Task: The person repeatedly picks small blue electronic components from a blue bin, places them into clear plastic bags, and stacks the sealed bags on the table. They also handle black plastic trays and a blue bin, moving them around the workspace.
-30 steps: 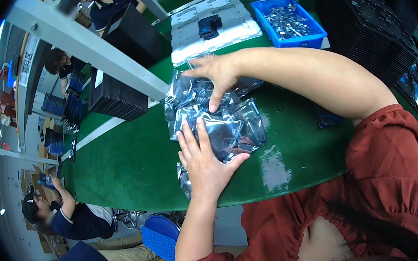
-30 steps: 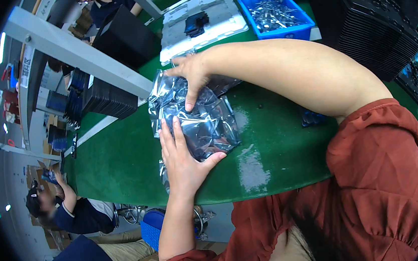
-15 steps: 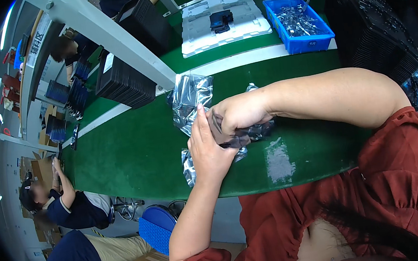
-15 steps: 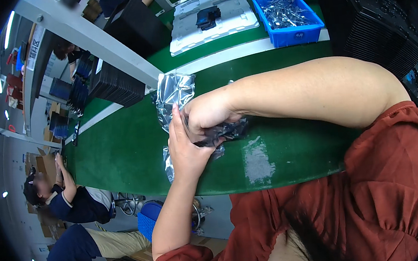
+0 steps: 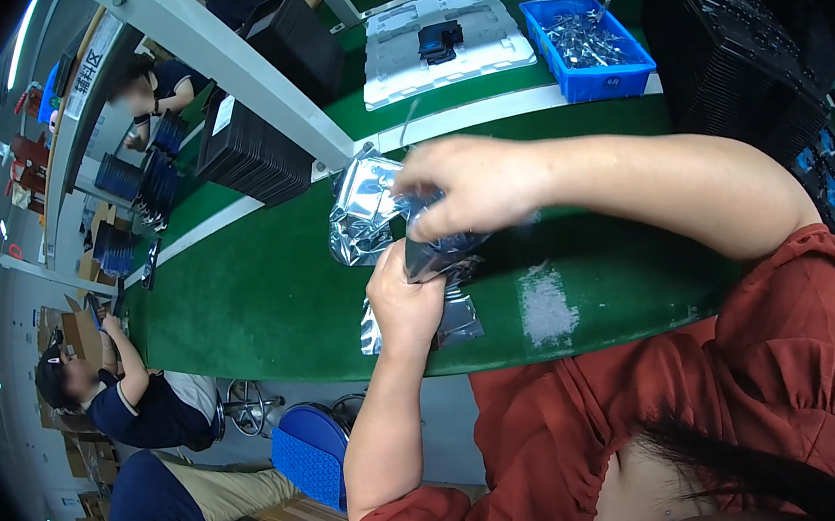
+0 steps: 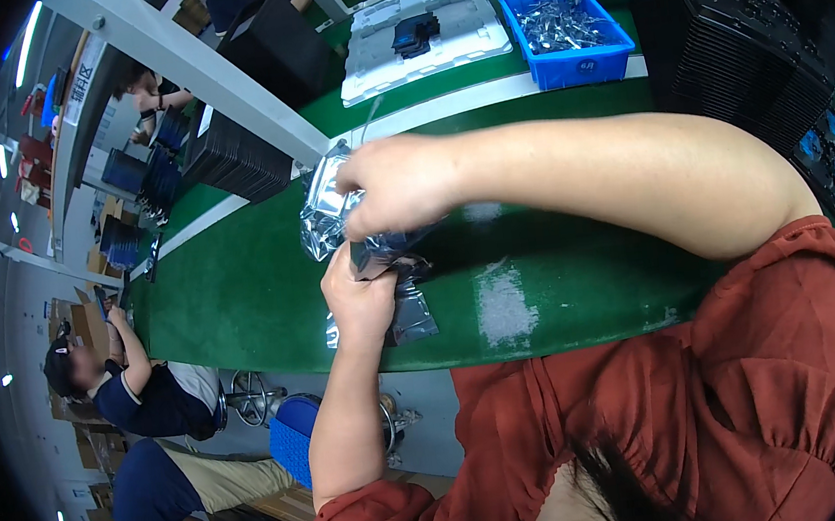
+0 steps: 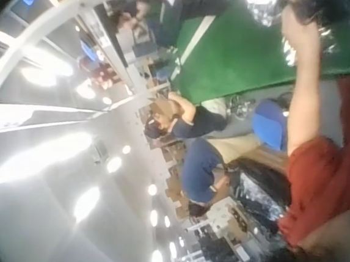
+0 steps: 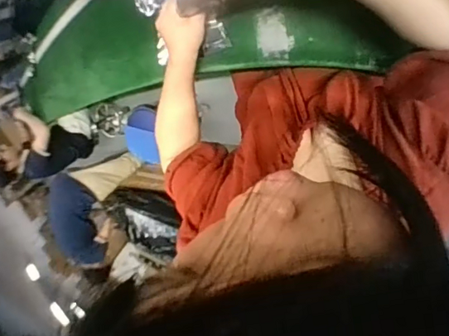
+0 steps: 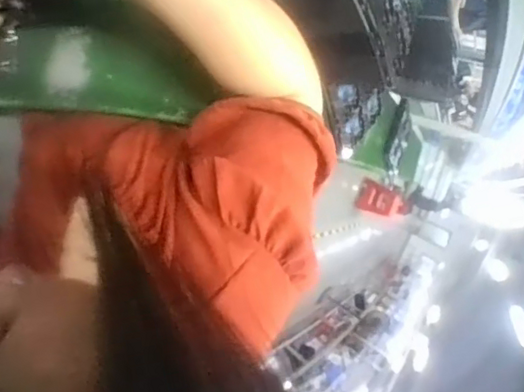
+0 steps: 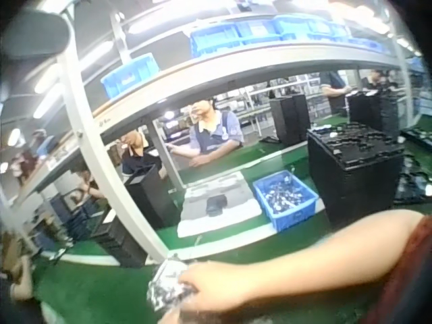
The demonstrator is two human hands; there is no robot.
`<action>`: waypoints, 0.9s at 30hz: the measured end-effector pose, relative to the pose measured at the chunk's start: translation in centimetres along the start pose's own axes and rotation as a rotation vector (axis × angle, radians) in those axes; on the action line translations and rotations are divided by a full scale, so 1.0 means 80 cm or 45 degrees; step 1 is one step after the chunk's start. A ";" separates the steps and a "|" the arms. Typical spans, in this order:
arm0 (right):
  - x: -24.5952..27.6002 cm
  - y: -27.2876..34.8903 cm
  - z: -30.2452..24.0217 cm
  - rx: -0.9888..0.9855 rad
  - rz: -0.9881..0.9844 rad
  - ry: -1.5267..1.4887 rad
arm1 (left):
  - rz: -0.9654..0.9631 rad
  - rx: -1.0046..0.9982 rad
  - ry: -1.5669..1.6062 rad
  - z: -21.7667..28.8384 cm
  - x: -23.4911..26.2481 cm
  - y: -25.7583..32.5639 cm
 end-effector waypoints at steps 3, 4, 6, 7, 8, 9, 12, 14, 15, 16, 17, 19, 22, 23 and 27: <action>0.029 -0.034 0.016 -0.125 0.105 -0.573 | -0.016 0.009 0.063 0.001 0.010 0.001; 0.039 -0.047 0.024 -0.135 0.166 -0.452 | -0.043 0.012 0.076 0.005 0.011 0.002; 0.040 -0.078 0.046 -0.143 0.194 -0.145 | -0.104 -0.061 0.035 0.007 0.007 0.002; 0.030 -0.092 0.049 -0.102 0.145 0.007 | -0.181 -0.055 0.089 0.002 -0.002 0.003; 0.020 -0.105 0.052 -0.062 0.098 0.160 | -0.198 -0.042 0.099 0.003 -0.003 0.004; 0.007 -0.123 0.058 -0.019 0.047 0.314 | -0.211 -0.027 0.109 0.001 -0.003 0.003; -0.035 -0.167 0.071 0.112 -0.169 0.503 | -0.212 -0.096 0.034 0.000 -0.004 0.003; -0.055 -0.179 0.084 0.042 -0.280 0.609 | -0.240 -0.094 -0.002 -0.006 -0.006 0.004; -0.062 -0.182 0.087 -0.033 -0.307 0.645 | -0.189 -0.092 0.008 -0.007 -0.002 0.003; -0.061 -0.173 0.084 -0.140 -0.303 0.622 | -0.138 -0.091 0.017 -0.007 0.000 0.003; -0.070 -0.177 0.091 -0.095 -0.319 0.638 | -0.088 -0.090 0.027 -0.008 0.005 0.002; -0.070 -0.170 0.082 0.063 -0.275 0.636 | -0.068 -0.072 -0.085 -0.013 0.006 0.001; -0.073 -0.157 0.085 0.053 -0.357 0.551 | 0.007 -0.073 -0.180 -0.015 0.011 -0.005; -0.075 -0.144 0.080 0.275 -0.347 0.529 | 0.004 -0.022 -0.173 -0.017 0.011 -0.005; -0.079 -0.115 0.069 -0.005 -0.597 0.245 | 0.032 0.102 -0.158 -0.009 0.023 -0.002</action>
Point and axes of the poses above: each hand's wrist, its own y-axis away from the middle knuckle, its own x-axis out of the back of the hand, z = x × y, the point moved 8 cm from there along -y, towards the middle knuckle, and after that the axes turned 13 degrees about -y, right-handed, at the moved point
